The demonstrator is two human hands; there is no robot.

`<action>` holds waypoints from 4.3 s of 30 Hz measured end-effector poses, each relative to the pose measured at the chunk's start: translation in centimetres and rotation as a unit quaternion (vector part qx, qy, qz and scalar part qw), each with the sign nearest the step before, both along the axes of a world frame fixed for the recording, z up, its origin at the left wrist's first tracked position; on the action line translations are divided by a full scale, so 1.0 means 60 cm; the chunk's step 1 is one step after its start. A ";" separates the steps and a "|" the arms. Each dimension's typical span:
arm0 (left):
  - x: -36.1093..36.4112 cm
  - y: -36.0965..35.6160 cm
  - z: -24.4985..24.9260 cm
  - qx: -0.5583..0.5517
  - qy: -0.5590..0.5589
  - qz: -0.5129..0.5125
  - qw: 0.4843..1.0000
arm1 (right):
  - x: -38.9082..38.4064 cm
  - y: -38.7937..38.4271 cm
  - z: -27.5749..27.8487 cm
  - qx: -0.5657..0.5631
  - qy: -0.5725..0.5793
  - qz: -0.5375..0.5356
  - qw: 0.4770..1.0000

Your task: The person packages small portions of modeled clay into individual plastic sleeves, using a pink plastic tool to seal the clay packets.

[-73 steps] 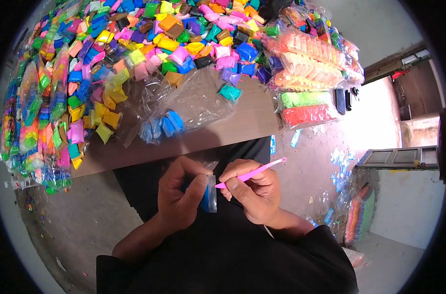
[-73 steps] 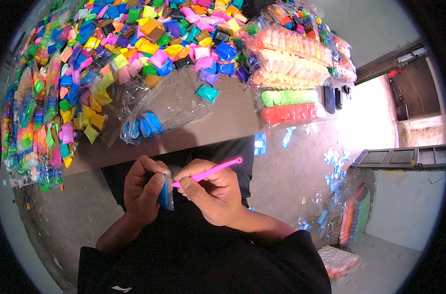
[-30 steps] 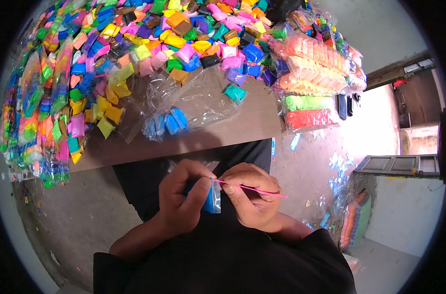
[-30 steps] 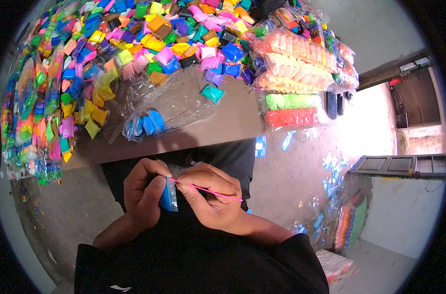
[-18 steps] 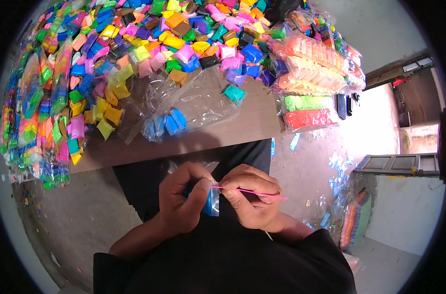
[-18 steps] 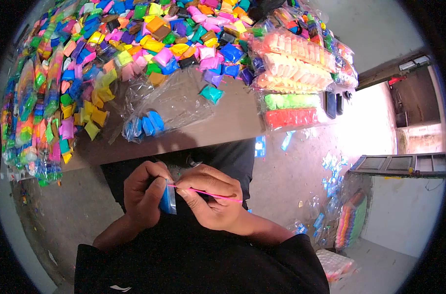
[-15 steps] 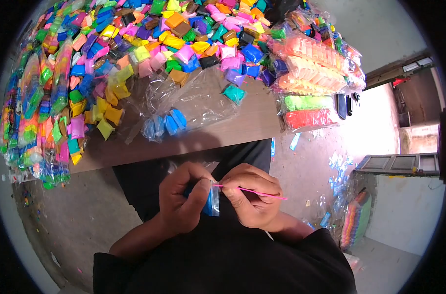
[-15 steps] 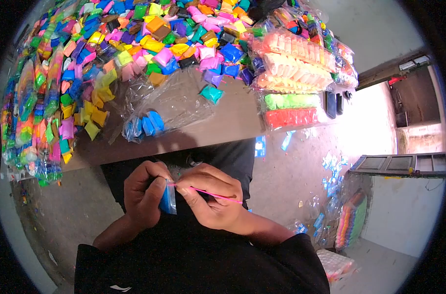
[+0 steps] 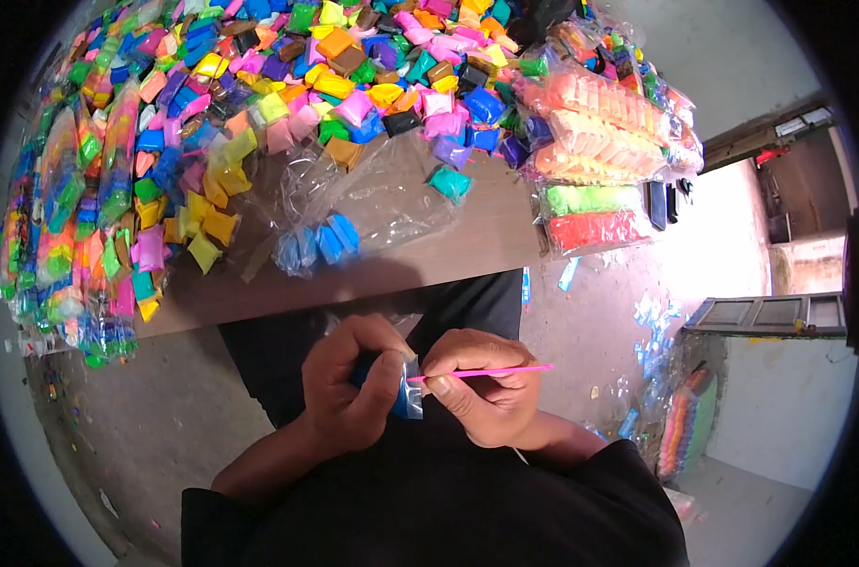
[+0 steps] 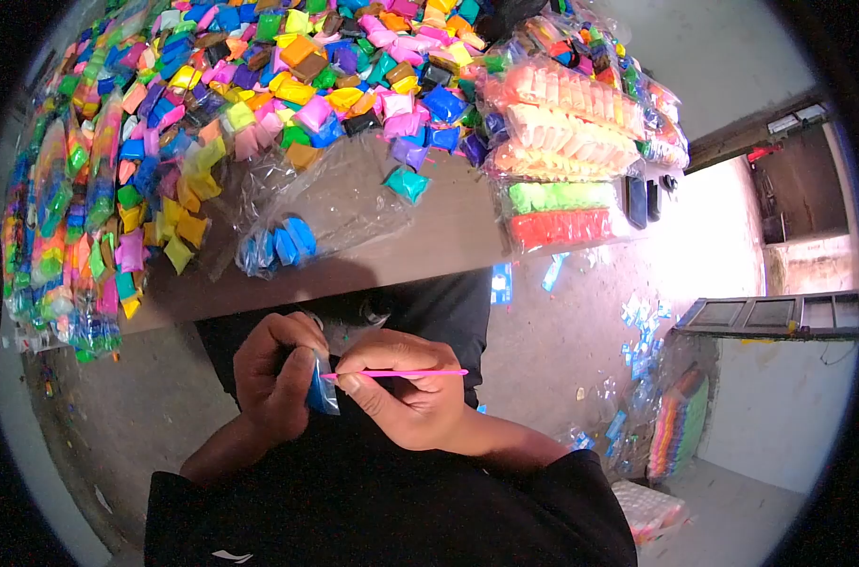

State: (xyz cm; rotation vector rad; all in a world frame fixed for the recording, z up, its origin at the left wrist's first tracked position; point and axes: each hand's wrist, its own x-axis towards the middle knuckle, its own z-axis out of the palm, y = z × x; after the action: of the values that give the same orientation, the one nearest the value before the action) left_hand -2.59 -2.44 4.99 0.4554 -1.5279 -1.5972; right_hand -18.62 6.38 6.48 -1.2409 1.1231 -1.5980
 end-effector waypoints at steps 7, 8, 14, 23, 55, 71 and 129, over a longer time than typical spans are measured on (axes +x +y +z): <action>0.000 0.002 -0.003 0.007 -0.010 -0.014 1.000 | 0.001 -0.005 0.001 -0.022 0.083 -0.053 0.995; 0.000 0.001 -0.003 -0.007 -0.012 -0.001 1.000 | 0.002 -0.005 0.004 -0.021 0.093 -0.049 0.994; -0.002 0.002 -0.004 -0.018 -0.023 0.003 1.000 | 0.001 -0.006 0.003 -0.012 0.113 -0.067 0.991; -0.003 0.000 -0.011 -0.056 -0.040 0.025 0.997 | 0.009 0.008 -0.016 0.058 -0.110 0.005 0.992; -0.008 -0.017 -0.031 -0.222 -0.020 0.071 0.972 | -0.013 -0.012 -0.009 0.103 -0.057 0.074 0.990; -0.008 -0.006 -0.005 -0.308 -0.110 0.122 0.937 | -0.012 -0.026 -0.005 -0.159 0.338 -0.131 0.918; -0.003 0.024 0.054 0.258 -0.058 -0.025 0.964 | -0.002 0.006 0.013 -0.028 0.154 -0.089 0.984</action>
State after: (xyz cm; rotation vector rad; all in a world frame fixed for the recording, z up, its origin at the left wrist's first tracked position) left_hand -2.78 -1.01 8.25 0.8120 -1.1975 -2.0427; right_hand -18.77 6.75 7.27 -1.4986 1.4230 -1.6130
